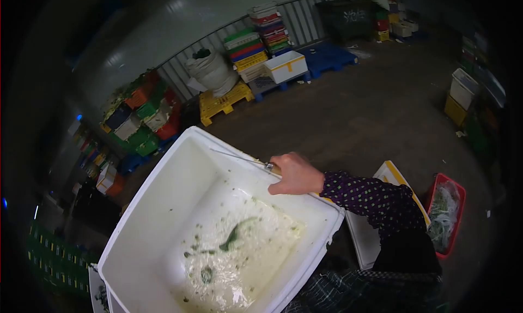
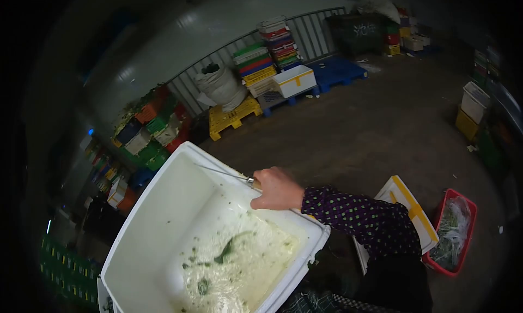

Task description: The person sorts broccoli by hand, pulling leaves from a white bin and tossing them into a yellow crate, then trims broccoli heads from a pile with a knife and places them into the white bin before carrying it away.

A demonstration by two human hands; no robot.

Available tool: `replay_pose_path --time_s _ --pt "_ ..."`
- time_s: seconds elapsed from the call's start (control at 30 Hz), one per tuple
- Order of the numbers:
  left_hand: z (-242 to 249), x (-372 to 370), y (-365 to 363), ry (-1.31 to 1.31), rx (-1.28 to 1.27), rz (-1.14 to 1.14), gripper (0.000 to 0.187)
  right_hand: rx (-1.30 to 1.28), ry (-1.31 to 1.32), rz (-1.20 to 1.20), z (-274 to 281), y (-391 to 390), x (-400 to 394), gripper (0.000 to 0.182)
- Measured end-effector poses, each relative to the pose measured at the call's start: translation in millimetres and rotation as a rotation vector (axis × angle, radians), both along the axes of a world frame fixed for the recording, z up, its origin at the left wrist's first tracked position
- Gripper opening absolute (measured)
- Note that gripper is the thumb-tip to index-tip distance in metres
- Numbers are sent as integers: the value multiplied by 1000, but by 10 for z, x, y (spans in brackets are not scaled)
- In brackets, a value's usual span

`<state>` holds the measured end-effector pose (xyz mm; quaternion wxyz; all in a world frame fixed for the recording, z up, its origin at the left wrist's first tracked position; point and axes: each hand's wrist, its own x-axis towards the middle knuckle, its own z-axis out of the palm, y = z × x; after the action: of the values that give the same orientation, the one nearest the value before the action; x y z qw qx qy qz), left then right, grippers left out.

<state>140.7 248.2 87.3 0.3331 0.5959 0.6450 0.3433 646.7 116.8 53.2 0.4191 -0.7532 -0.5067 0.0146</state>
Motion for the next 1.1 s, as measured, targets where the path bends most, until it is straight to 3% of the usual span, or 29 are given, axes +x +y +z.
replay_pose_path --time_s 0.17,0.37,0.47,0.53,0.63,0.97,1.1 --pt "-116 792 193 -1 6 -130 45 -102 72 -222 -288 -805 770 48" --pt "-416 1586 1093 -41 14 -398 45 -118 129 -469 -581 -1328 1299 50" --pt "-218 2611 1151 5 -7 -575 47 -97 121 -566 -816 -1587 1642 47" --pt "-512 3084 1562 -71 -34 -639 45 -47 169 -618 -1029 -1737 1858 42" --pt "-652 4064 1928 -33 8 -773 37 -32 381 -710 -1000 -1734 2192 34" --pt "-603 7365 3314 236 -8 -996 35 15 469 -975 -1139 -994 3910 27" --pt "-483 8362 3557 324 12 -1069 37 63 554 -1026 -1143 -825 4382 24"
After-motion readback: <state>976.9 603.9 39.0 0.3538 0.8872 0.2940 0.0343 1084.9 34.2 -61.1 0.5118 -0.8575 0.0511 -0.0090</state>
